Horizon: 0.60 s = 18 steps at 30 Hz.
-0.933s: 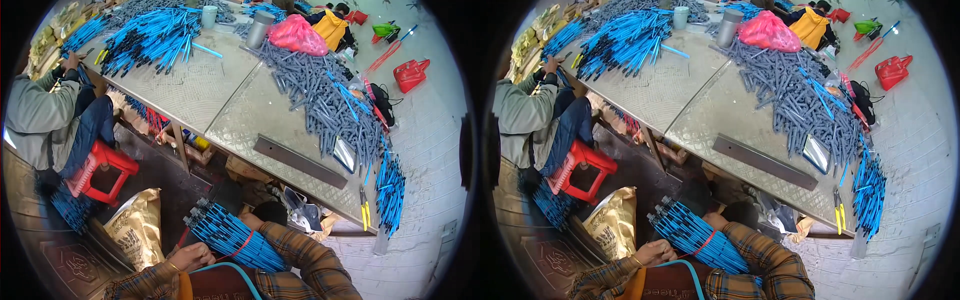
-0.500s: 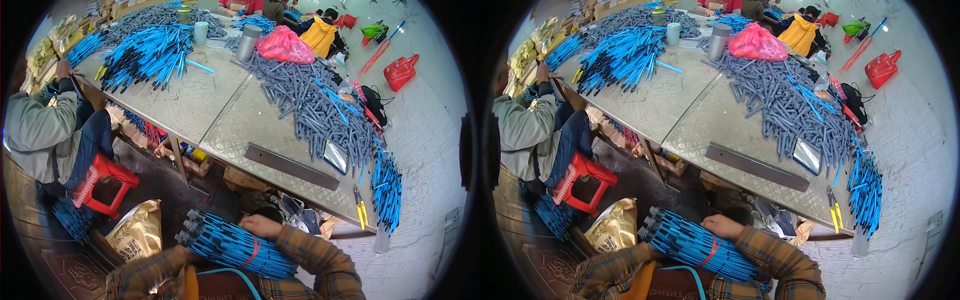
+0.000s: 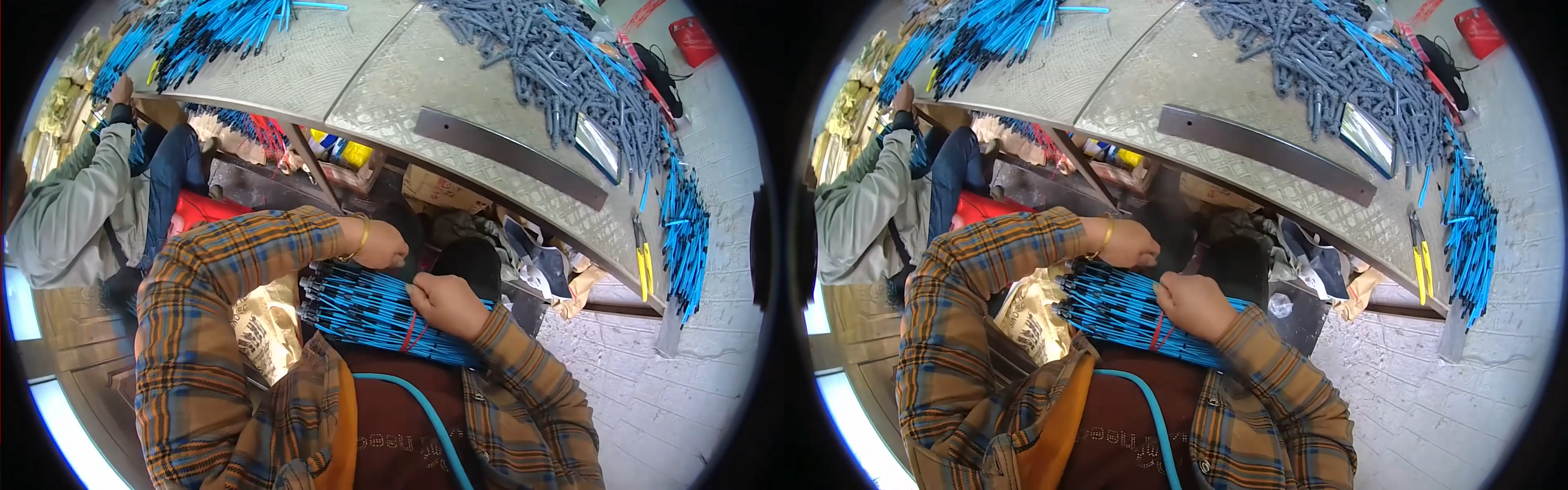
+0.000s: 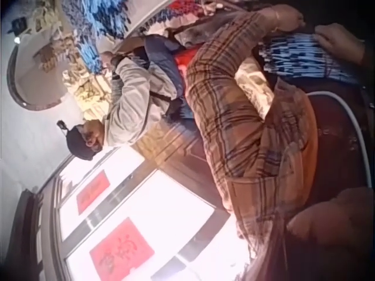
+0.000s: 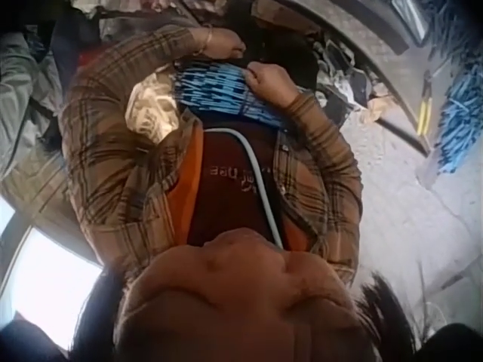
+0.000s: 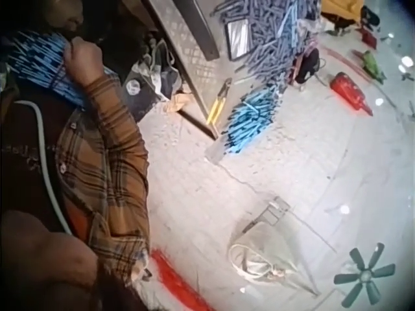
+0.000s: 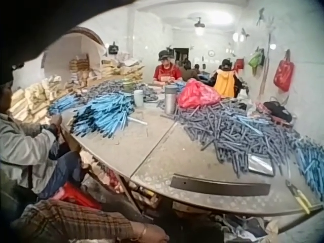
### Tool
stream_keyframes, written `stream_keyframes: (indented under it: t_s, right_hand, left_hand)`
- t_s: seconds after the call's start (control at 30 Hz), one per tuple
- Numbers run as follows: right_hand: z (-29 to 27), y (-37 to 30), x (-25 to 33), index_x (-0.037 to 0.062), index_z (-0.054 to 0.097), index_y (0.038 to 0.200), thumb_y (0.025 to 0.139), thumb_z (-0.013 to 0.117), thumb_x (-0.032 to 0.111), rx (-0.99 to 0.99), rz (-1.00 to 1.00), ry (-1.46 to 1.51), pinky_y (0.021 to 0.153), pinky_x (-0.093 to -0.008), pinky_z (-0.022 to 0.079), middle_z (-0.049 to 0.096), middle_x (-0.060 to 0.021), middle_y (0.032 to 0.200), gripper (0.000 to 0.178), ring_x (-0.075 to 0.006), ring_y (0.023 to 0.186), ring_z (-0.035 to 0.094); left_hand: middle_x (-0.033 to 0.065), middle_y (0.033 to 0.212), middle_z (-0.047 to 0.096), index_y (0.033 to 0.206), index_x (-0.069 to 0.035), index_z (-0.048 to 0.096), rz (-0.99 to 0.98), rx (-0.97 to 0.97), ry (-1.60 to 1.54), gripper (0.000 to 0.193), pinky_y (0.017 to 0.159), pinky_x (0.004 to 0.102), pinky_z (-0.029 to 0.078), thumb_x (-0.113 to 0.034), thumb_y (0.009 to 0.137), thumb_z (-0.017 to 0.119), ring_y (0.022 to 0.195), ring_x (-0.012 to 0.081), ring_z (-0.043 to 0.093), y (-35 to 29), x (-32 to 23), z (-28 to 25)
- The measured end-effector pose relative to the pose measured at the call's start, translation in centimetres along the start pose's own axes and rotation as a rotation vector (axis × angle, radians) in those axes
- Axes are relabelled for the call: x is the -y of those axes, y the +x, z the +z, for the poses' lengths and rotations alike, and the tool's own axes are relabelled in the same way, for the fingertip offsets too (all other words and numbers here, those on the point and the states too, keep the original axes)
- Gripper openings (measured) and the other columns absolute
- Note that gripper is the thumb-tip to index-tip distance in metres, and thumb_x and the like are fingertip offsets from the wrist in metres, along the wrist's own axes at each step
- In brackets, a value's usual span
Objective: The person secures umbrella components using pliers, ties bundles of ribs with plastic straps by hand, and opens a thermos and a food wrapper. Afterwards, the person fits umbrella ribs together by hand.
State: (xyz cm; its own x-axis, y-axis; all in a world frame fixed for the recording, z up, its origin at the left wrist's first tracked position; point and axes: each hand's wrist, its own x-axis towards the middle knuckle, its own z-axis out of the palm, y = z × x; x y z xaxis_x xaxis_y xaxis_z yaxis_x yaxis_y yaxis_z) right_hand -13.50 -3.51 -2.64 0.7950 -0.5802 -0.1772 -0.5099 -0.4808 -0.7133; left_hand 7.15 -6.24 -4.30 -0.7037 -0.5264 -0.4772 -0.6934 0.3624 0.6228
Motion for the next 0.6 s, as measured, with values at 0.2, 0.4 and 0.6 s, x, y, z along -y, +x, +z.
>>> stream_keyframes:
  t_s: [0.2,0.4,0.6]
  right_hand:
    - [0.5,1.1,-1.5,0.0037,0.057,0.076,0.085,0.051,0.027,-0.055,-0.002,-0.047,0.061,-0.0474,0.047,0.059,-0.0203,0.071,0.026,-0.0388,0.068,0.059]
    - [1.3,1.6,-2.0,0.0044,0.062,0.091,0.085,0.05,0.03,0.065,0.047,-0.022,0.069,-0.0467,0.049,0.062,-0.0218,0.08,0.029,-0.0387,0.075,0.06]
    - [0.9,1.5,-1.5,0.005,0.062,0.091,0.086,0.049,0.028,0.107,0.032,-0.043,0.072,-0.0455,0.049,0.062,-0.0221,0.083,0.027,-0.0385,0.079,0.06]
  left_hand:
    - [0.0208,0.074,0.06,0.078,-0.002,0.057,-0.01,-0.275,0.066,0.022,0.065,0.047,0.045,-0.023,0.084,0.05,0.073,0.0403,0.058,-0.4,-1.7,0.1]
    - [0.0179,0.071,0.058,0.077,-0.004,0.055,0.001,-0.425,0.081,0.014,0.062,0.0454,0.045,-0.018,0.08,0.053,0.07,0.038,0.057,-0.8,-3.6,2.6]
    - [0.0161,0.08,0.058,0.079,-0.005,0.053,0.145,-0.569,0.134,0.01,0.065,0.0429,0.045,-0.015,0.082,0.052,0.075,0.035,0.056,-2.1,-4.5,3.7]
